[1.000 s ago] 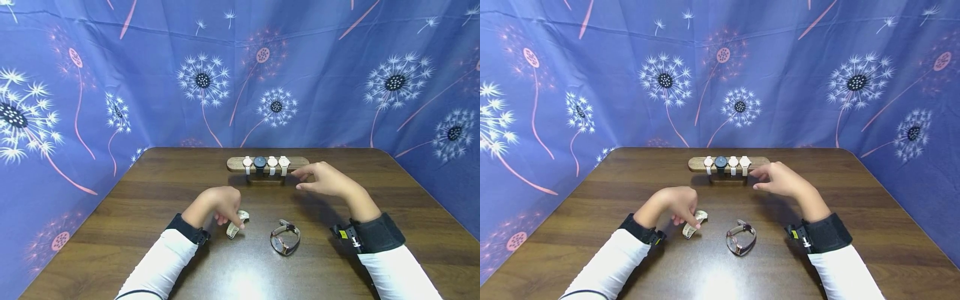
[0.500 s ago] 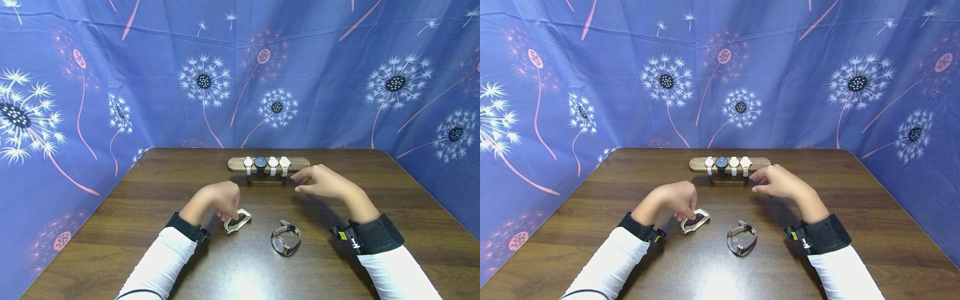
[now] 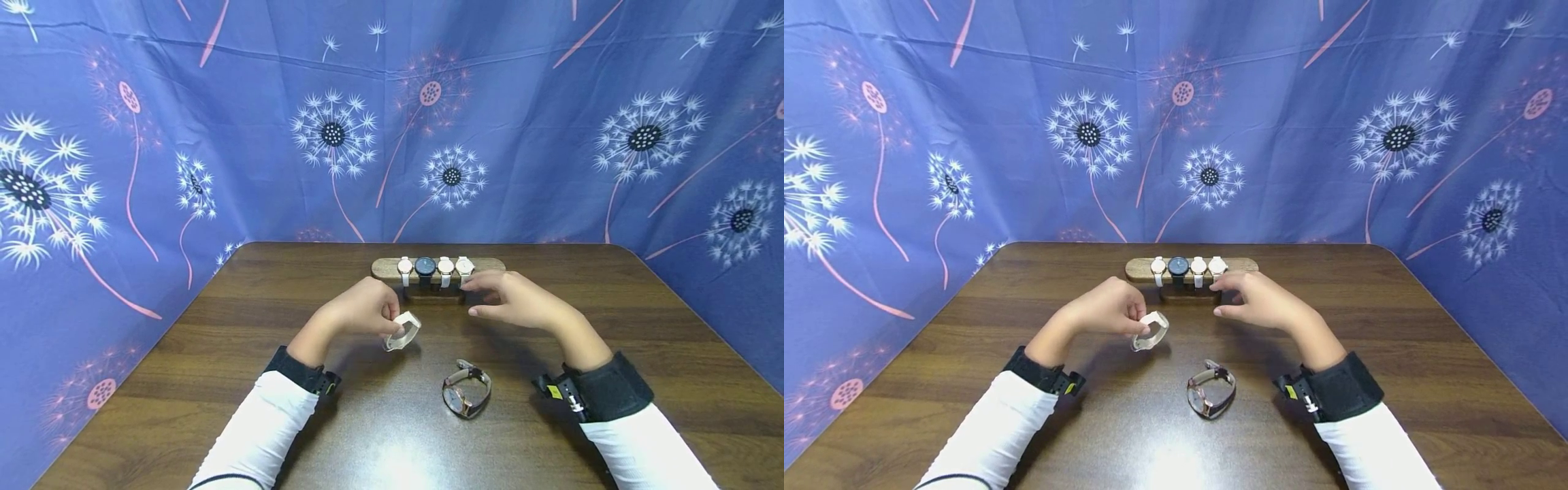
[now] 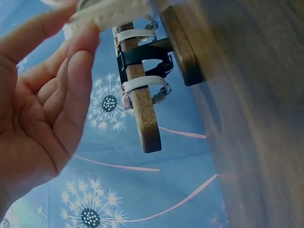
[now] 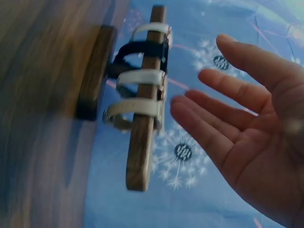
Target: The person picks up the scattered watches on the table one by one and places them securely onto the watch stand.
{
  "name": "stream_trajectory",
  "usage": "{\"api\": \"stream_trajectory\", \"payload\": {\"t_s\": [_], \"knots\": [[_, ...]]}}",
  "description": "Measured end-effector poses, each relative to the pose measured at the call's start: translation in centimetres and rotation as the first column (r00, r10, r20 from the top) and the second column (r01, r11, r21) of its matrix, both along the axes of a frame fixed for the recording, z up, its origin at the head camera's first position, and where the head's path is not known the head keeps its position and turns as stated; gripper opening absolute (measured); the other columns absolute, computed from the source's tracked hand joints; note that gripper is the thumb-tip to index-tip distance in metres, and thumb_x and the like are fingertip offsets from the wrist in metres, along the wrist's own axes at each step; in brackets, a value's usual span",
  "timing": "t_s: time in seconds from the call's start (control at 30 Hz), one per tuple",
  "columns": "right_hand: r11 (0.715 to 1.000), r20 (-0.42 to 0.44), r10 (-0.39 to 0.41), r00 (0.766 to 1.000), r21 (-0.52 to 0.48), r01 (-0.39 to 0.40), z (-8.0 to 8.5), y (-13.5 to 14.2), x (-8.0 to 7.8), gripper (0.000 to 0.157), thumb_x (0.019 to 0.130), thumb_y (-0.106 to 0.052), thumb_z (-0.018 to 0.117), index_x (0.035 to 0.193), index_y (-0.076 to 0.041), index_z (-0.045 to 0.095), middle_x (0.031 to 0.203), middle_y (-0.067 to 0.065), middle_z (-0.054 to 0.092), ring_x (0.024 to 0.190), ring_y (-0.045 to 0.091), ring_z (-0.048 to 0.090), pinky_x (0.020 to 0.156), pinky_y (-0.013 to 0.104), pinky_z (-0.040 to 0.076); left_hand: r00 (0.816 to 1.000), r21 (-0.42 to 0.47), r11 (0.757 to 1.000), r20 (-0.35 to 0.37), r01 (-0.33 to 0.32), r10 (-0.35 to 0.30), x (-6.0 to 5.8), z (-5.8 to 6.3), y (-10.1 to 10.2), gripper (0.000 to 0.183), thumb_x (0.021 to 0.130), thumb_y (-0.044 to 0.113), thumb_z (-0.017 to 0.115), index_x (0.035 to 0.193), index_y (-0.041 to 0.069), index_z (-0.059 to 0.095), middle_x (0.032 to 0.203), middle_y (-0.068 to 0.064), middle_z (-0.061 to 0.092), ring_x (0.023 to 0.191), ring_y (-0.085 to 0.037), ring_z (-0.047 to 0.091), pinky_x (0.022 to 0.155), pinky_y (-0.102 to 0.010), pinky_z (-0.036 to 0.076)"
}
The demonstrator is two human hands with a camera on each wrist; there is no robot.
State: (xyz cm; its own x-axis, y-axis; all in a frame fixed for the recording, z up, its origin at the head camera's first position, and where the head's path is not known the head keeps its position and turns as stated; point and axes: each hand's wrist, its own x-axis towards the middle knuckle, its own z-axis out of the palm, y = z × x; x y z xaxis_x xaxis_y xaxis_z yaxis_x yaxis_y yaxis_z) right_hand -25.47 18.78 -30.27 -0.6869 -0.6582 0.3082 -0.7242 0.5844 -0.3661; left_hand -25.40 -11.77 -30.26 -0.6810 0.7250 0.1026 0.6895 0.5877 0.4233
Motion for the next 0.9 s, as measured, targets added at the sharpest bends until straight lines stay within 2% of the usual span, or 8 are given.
{"api": "stream_trajectory", "payload": {"t_s": [0.13, 0.27, 0.37, 0.47, 0.53, 0.57, 0.73, 0.9], "knots": [[0.998, -0.014, 0.001, 1.0, -0.064, -0.002, 0.3, -0.8, 0.6, 0.043, 0.085, -0.014, 0.076, 0.122, 0.004, 0.062, 0.125, 0.022, 0.059, 0.114, 0.037, 0.057, 0.088, 0.04, 0.055, 0.993, 0.112, 0.993, -0.107, -0.039, 0.051, -0.1, -0.1, 0.5, 0.017, 0.078, 0.018, 0.081, 0.069, 0.015, 0.067, 0.062, 0.011, 0.064, 0.056, 0.002, 0.057, 0.055, -0.017, 0.049], [0.996, 0.012, -0.013, 1.0, -0.087, 0.014, 0.6, -1.5, 1.3, 0.046, 0.087, -0.016, 0.075, 0.125, 0.004, 0.059, 0.118, 0.018, 0.063, 0.107, 0.032, 0.063, 0.091, 0.041, 0.053, 0.974, 0.205, 0.976, -0.197, -0.073, 0.114, 0.0, -0.2, 1.0, 0.016, 0.078, 0.018, 0.081, 0.071, 0.014, 0.068, 0.067, 0.008, 0.067, 0.06, 0.001, 0.059, 0.058, -0.015, 0.05], [0.995, 0.045, -0.008, 0.999, -0.101, 0.013, 0.8, -2.1, 1.6, 0.046, 0.089, -0.018, 0.073, 0.127, 0.003, 0.058, 0.116, 0.017, 0.065, 0.103, 0.03, 0.066, 0.091, 0.043, 0.053, 0.953, 0.295, 0.952, -0.259, -0.079, 0.159, 0.1, -0.4, 1.3, 0.016, 0.078, 0.017, 0.082, 0.072, 0.012, 0.068, 0.069, 0.004, 0.069, 0.061, -0.002, 0.061, 0.059, -0.014, 0.05], [0.991, 0.077, -0.019, 0.997, -0.134, 0.03, 0.9, -2.9, 2.1, 0.047, 0.09, -0.021, 0.072, 0.128, 0.003, 0.058, 0.116, 0.016, 0.065, 0.102, 0.031, 0.066, 0.091, 0.044, 0.053, 0.917, 0.395, 0.917, -0.341, -0.058, 0.205, 0.2, -0.7, 1.8, 0.016, 0.077, 0.016, 0.084, 0.072, 0.011, 0.069, 0.07, 0.002, 0.069, 0.06, -0.004, 0.063, 0.058, -0.012, 0.05], [0.985, 0.092, -0.037, 0.995, -0.163, 0.052, 0.9, -3.5, 2.4, 0.047, 0.091, -0.023, 0.071, 0.128, 0.003, 0.059, 0.116, 0.017, 0.065, 0.102, 0.03, 0.066, 0.091, 0.043, 0.053, 0.869, 0.432, 0.901, -0.436, -0.025, 0.234, 0.4, -0.9, 2.1, 0.017, 0.075, 0.016, 0.085, 0.072, 0.011, 0.069, 0.069, 0.002, 0.069, 0.059, -0.004, 0.063, 0.057, -0.013, 0.05], [0.981, 0.095, -0.048, 0.994, -0.18, 0.065, 0.9, -3.8, 2.5, 0.048, 0.09, -0.023, 0.071, 0.128, 0.004, 0.059, 0.117, 0.017, 0.065, 0.102, 0.031, 0.066, 0.091, 0.043, 0.053, 0.832, 0.431, 0.902, -0.497, -0.011, 0.247, 0.5, -0.9, 2.3, 0.018, 0.073, 0.016, 0.086, 0.072, 0.012, 0.068, 0.069, 0.003, 0.069, 0.059, -0.005, 0.063, 0.056, -0.014, 0.05], [0.954, 0.079, -0.091, 0.993, -0.28, 0.11, 0.9, -5.0, 3.2, 0.057, 0.086, -0.021, 0.077, 0.131, 0.006, 0.055, 0.127, 0.022, 0.06, 0.105, 0.035, 0.065, 0.092, 0.043, 0.053, 0.618, 0.363, 0.93, -0.743, 0.047, 0.259, 1.3, -0.8, 3.4, 0.02, 0.071, 0.016, 0.087, 0.073, 0.012, 0.067, 0.069, 0.004, 0.066, 0.059, -0.008, 0.06, 0.052, -0.021, 0.049], [0.926, 0.085, -0.106, 0.991, -0.354, 0.13, 0.6, -5.8, 3.7, 0.056, 0.085, -0.018, 0.078, 0.13, 0.007, 0.056, 0.126, 0.021, 0.059, 0.102, 0.03, 0.067, 0.088, 0.037, 0.055, 0.476, 0.327, 0.94, -0.844, 0.093, 0.247, 1.9, -1.0, 4.1, 0.016, 0.071, 0.012, 0.083, 0.072, 0.012, 0.067, 0.069, 0.005, 0.063, 0.057, -0.008, 0.059, 0.049, -0.022, 0.049]]}}
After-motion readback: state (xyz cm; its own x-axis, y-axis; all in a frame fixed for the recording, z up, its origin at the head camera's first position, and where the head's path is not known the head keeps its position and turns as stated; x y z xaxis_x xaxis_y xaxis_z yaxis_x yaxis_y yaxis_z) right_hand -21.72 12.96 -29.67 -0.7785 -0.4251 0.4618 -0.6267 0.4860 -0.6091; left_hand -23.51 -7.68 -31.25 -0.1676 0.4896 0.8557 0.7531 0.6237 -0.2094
